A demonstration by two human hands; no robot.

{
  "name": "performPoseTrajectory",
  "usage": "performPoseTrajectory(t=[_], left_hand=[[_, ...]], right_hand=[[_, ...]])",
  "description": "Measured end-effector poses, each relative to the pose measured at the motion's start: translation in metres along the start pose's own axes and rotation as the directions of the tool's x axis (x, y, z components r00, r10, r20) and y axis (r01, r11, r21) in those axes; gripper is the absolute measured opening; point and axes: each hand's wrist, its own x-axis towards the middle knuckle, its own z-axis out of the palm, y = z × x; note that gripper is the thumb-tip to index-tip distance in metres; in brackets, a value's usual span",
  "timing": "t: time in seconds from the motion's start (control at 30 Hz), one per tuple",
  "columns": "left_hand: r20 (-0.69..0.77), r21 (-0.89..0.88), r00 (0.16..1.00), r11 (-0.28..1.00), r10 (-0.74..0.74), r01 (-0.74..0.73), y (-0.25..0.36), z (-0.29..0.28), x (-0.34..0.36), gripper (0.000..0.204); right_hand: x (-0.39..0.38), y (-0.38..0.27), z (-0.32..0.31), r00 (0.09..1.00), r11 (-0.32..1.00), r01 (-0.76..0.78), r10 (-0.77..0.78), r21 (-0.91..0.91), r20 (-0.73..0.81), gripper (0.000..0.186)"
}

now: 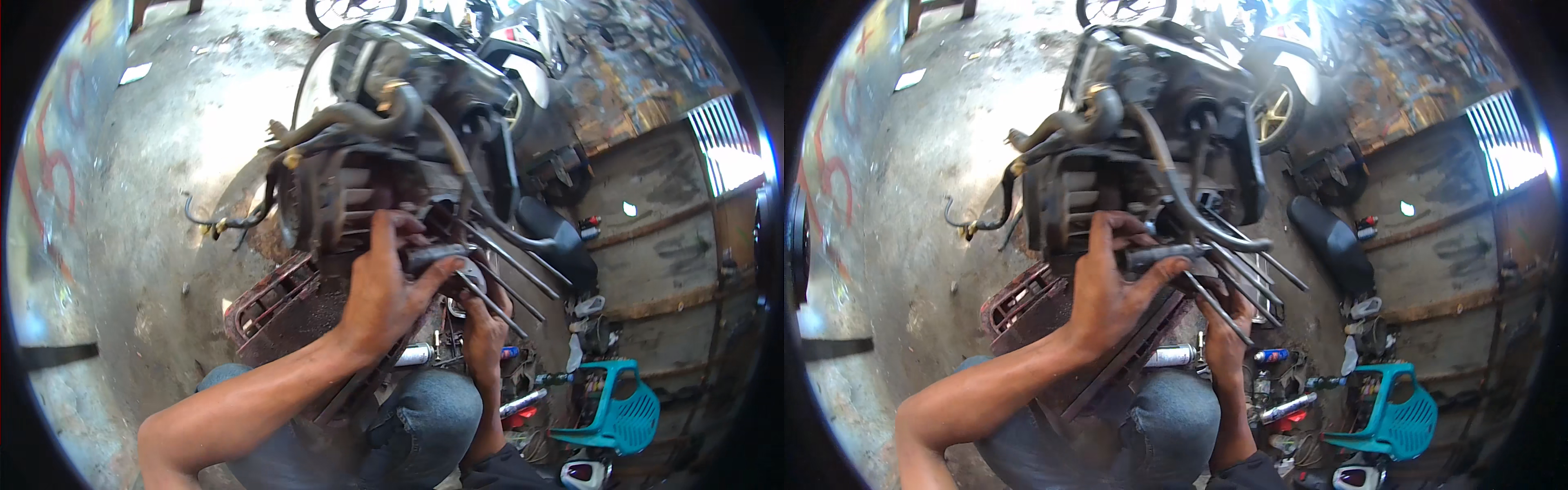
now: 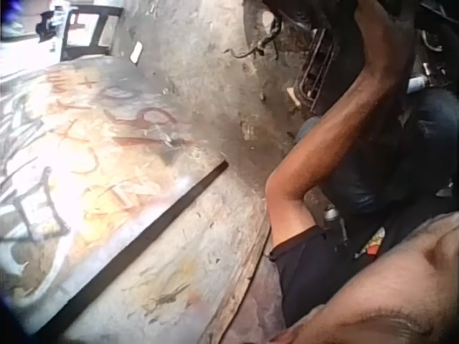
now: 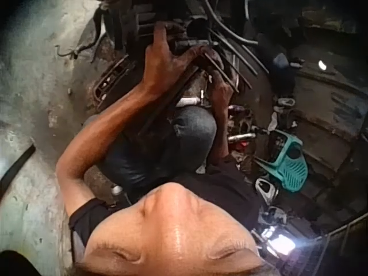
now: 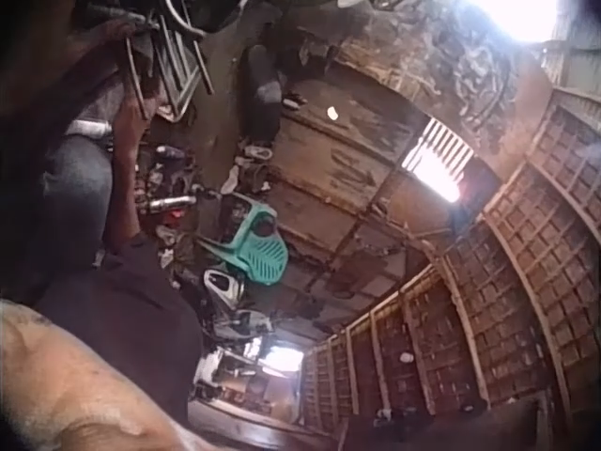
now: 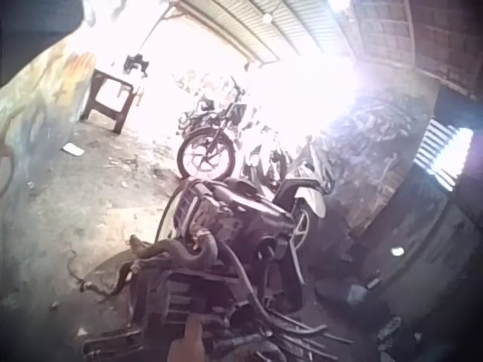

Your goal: Repairing and cleaning a motorcycle engine using tools and cleaning spray.

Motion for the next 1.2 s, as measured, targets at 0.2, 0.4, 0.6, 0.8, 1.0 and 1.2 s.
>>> performPoseTrajectory(t=[0.2,0.4,0.6,0.8,1.0,1.2], left_hand=[[0.125,0.143,0.984,0.983,-0.13,0.112,0.021,-0.015,0.004,0.032],[0.139,0.391,0.96,0.904,-0.244,0.174,0.049,-0.04,-0.001,0.03],[-0.153,0.454,0.904,0.784,-0.4,0.424,0.048,-0.026,0.006,0.051],[-0.179,0.501,0.895,0.746,-0.408,0.44,0.071,-0.03,-0.003,0.052],[-0.176,0.454,0.966,0.855,-0.187,0.248,0.061,0.002,0.001,0.032],[-0.062,0.485,0.994,0.868,-0.087,0.106,0.043,0.009,0.011,0.036]], right_hand=[[0.006,0.029,-0.02,0.994,0.99,-0.033,0.018,0.136,0.112,0.044],[0.017,0.016,-0.021,0.99,0.999,0.038,-0.042,0.034,0.136,0.048],[0.021,0.015,-0.02,0.976,0.987,0.122,-0.138,0.107,0.166,0.051],[0.024,0.007,-0.026,0.945,0.962,0.273,-0.269,0.006,0.187,0.049],[0.026,0.008,-0.028,0.945,0.961,0.275,-0.268,-0.013,0.185,0.045],[0.034,0.017,-0.033,0.94,0.967,0.198,-0.234,0.161,0.25,0.039]])
